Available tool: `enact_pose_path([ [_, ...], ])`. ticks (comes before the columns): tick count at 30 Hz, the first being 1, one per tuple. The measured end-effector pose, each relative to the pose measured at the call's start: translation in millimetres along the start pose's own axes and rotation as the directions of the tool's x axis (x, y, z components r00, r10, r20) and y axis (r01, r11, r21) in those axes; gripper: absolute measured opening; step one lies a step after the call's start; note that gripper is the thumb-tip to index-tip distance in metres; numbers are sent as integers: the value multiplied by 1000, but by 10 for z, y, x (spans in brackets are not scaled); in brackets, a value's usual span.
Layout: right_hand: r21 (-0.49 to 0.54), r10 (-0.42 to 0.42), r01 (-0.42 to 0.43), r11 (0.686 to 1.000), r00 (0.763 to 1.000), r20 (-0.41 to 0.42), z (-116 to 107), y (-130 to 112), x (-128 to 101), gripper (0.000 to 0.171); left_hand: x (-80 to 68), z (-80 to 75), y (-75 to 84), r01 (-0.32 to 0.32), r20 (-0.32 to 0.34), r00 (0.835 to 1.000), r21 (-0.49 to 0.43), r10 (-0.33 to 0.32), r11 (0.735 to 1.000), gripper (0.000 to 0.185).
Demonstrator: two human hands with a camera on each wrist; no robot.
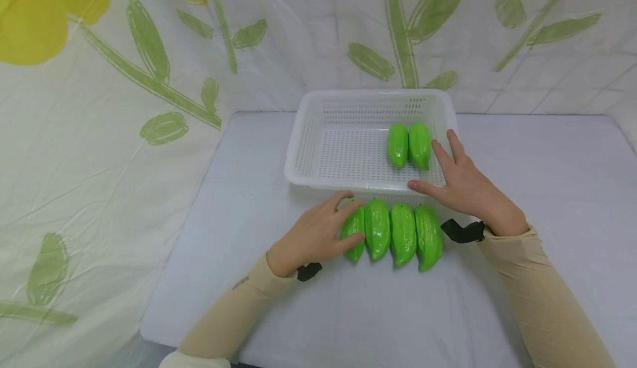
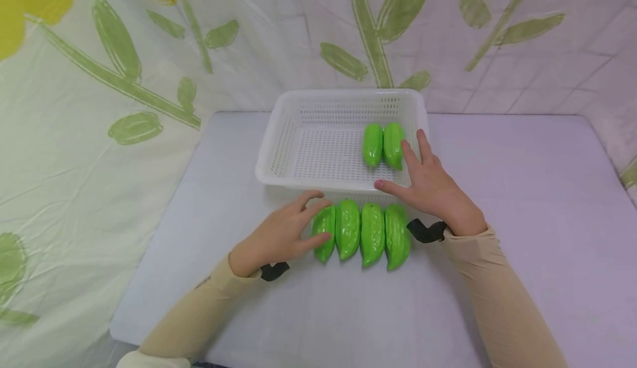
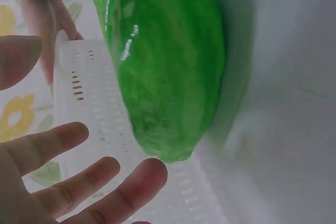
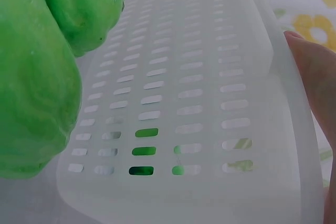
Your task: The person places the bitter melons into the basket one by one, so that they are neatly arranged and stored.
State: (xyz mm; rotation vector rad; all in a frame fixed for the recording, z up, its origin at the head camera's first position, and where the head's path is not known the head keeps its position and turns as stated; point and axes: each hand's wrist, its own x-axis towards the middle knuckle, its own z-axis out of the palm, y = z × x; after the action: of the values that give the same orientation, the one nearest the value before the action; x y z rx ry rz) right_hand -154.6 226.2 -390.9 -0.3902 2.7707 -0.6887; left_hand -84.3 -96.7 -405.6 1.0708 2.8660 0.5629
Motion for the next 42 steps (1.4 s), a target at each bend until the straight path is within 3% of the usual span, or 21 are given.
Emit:
enact_pose_path([
  [6,3,2,-2,1000,1000,4,-2,-15,-13,115,7,82,-45,43,28,999,14,-44,999,66],
  [17,-1,3,-3,1000,1000,2,-1,-16,-12,115,49,214,-121,58,42,997,-5,-57,998,73],
  [27,-5,-7,7,1000,1000,-9,0,-6,-5,115,78,251,-123,106,112,989,-65,-98,992,72],
  [42,0,-3,3,1000,1000,-12,1,-8,-4,114,91,330,-135,114,107,990,-182,-96,977,68],
])
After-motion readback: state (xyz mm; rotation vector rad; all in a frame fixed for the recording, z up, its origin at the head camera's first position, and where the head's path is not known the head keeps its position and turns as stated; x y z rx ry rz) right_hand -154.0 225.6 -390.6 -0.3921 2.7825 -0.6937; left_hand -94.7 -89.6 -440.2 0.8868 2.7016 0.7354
